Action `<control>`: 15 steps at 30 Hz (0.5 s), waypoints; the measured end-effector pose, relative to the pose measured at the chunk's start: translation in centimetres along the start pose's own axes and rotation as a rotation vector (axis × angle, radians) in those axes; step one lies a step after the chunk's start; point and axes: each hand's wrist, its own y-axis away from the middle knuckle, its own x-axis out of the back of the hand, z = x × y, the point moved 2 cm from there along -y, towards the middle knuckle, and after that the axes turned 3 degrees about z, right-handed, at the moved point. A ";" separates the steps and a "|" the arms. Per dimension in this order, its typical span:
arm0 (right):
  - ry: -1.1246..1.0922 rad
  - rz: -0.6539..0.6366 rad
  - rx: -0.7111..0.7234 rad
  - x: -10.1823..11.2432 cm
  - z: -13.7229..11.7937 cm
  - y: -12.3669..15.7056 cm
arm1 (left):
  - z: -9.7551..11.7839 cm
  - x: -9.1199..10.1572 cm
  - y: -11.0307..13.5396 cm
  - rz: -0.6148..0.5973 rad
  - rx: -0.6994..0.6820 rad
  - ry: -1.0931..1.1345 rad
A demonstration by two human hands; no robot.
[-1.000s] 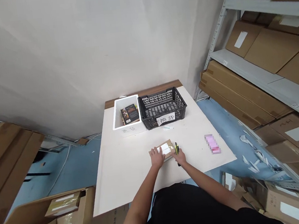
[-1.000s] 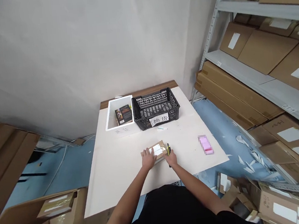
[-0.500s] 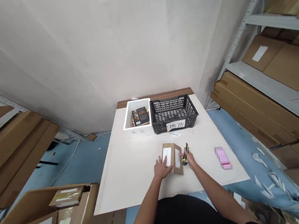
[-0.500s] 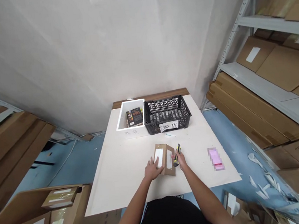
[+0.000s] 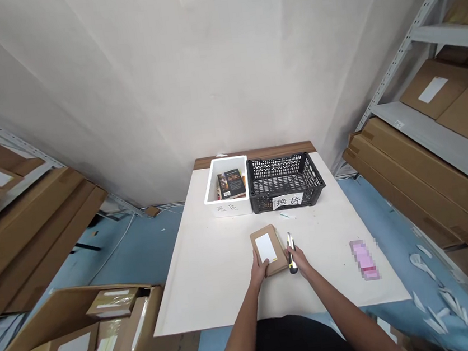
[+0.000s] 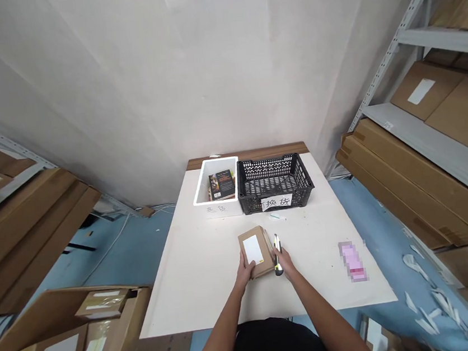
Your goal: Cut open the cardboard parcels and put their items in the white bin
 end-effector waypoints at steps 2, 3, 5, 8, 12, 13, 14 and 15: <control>-0.101 -0.038 0.030 0.2 -1.6 0.4 | -0.2 0.0 -0.4 -0.009 0.046 0.015; -0.142 -0.069 0.035 0.2 -2.2 0.7 | -0.3 0.1 -0.6 -0.011 0.074 -0.019; -0.175 -0.123 -0.002 0.0 -2.4 1.3 | -0.3 0.2 -1.0 0.009 0.123 -0.123; -0.129 -0.116 -0.069 -0.5 -1.8 2.1 | 1.2 0.4 -1.6 0.109 0.102 -0.217; -0.048 -0.065 -0.064 -1.0 -2.2 2.7 | 5.7 0.1 -1.8 0.182 -0.227 -0.457; -0.012 -0.052 -0.042 -1.0 -2.7 2.7 | 6.7 -0.3 -1.8 0.119 -0.283 -0.534; 0.032 -0.030 -0.008 -0.9 -3.3 2.5 | 7.5 -0.7 -1.8 0.042 -0.297 -0.619; 0.077 -0.007 0.041 -0.8 -4.0 2.3 | 7.9 -1.1 -1.9 -0.024 -0.258 -0.711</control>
